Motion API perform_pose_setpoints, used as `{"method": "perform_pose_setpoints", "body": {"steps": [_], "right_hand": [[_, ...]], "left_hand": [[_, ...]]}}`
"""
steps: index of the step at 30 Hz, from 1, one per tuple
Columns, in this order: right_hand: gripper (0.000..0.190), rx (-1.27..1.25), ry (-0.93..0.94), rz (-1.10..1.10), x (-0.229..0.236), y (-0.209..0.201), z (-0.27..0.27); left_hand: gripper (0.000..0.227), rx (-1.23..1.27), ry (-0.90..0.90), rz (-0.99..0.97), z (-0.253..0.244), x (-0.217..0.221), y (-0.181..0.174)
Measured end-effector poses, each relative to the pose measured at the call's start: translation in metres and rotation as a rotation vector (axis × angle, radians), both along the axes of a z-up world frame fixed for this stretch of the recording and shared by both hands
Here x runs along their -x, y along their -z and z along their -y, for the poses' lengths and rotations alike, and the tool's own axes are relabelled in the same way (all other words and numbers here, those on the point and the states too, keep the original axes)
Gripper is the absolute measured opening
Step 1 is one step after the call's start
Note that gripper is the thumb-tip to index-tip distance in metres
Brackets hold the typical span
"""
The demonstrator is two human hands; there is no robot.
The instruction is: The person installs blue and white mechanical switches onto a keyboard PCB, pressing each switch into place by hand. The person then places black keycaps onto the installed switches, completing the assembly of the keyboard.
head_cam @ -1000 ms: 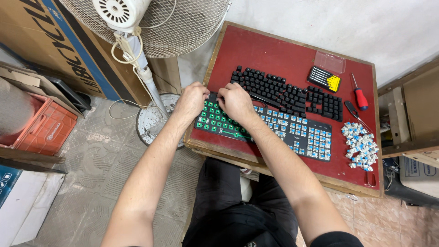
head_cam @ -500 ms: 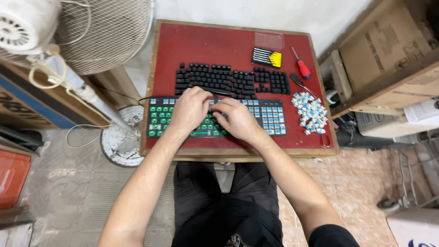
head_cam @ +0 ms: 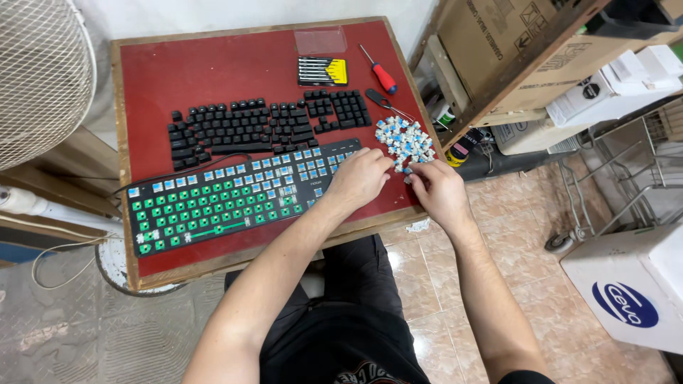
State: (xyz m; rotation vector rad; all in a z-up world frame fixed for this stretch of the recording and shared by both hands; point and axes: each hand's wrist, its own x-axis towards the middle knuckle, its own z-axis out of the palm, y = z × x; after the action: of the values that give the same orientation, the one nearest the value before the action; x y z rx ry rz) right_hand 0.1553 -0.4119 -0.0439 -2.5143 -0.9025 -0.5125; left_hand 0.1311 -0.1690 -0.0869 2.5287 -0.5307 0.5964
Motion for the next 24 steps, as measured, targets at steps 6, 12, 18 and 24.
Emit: {"method": "perform_pose_setpoints", "body": {"steps": [6,12,18,24], "right_hand": [[0.022,0.135,0.009,0.015,-0.002,-0.007,0.005],[0.020,0.196,-0.036,-0.057,0.008,-0.010,-0.001],[0.014,-0.033,-0.126,-0.116,0.013,-0.009,-0.019],[0.022,-0.311,-0.372,-0.230,0.049,-0.056,-0.089]], "left_hand": [[0.019,-0.106,-0.057,0.069,0.033,-0.036,0.042],[0.014,-0.094,-0.016,0.027,0.031,-0.033,0.037],[0.026,0.231,0.009,-0.117,-0.011,0.035,-0.051],[0.028,0.433,-0.140,-0.141,-0.094,0.087,-0.062]]}}
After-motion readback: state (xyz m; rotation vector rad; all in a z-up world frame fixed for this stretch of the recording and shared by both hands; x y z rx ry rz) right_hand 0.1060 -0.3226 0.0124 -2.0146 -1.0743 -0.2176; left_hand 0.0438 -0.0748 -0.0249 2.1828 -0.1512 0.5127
